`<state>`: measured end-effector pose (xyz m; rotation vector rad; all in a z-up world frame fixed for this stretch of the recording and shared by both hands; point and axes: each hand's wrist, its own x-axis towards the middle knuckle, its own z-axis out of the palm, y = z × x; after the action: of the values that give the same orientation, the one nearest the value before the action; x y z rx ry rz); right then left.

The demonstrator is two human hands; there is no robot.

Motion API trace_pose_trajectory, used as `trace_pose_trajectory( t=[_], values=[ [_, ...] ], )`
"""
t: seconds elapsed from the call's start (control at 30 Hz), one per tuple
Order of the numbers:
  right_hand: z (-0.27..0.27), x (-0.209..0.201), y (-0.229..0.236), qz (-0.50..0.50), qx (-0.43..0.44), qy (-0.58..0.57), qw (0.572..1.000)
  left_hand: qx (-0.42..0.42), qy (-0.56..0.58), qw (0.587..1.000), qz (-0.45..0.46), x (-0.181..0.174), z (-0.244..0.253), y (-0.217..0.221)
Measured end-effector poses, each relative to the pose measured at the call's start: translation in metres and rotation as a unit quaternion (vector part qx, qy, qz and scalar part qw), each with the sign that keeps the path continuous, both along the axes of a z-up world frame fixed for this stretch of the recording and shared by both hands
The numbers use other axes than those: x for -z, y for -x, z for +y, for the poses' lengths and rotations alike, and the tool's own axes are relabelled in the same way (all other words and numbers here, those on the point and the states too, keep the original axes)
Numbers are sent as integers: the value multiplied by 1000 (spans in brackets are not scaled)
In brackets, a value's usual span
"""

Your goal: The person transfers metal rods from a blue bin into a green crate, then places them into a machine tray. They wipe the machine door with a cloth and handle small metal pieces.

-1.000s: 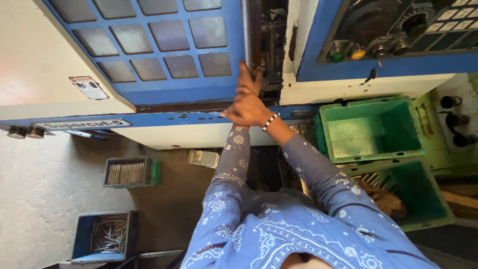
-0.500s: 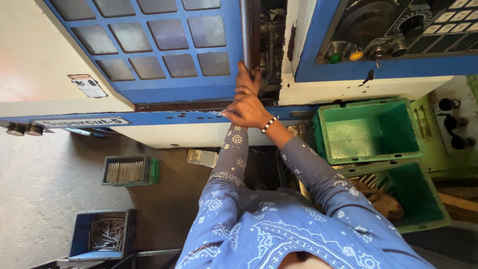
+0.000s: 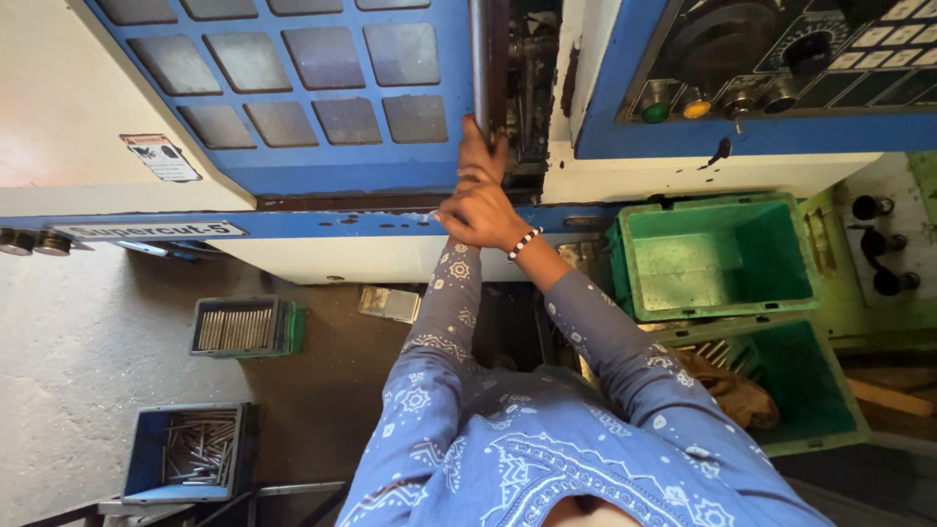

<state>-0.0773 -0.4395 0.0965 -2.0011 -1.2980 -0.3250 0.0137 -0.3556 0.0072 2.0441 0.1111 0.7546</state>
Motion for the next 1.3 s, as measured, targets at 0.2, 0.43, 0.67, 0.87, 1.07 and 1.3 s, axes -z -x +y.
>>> trace_pose_trajectory(
  t=[0.2,0.43,0.67,0.87,1.07,1.3],
  values=[
    [0,-2,1,-4,4,-7,1000,-4,29,998,52,-4,-2,-2],
    [0,-5,4,17,11,-1,1000,-19,3,999,42,-7,-3,2],
    [0,-3,4,8,8,-6,1000,1,16,999,44,-8,-2,2],
    [1,1,3,12,10,-5,1000,-1,8,999,53,-13,-2,6],
    [1,1,2,12,11,-9,1000,-25,-25,998,50,-13,-3,6],
    [0,0,4,24,14,-13,1000,-18,-19,999,28,-4,-1,0]
  ],
)
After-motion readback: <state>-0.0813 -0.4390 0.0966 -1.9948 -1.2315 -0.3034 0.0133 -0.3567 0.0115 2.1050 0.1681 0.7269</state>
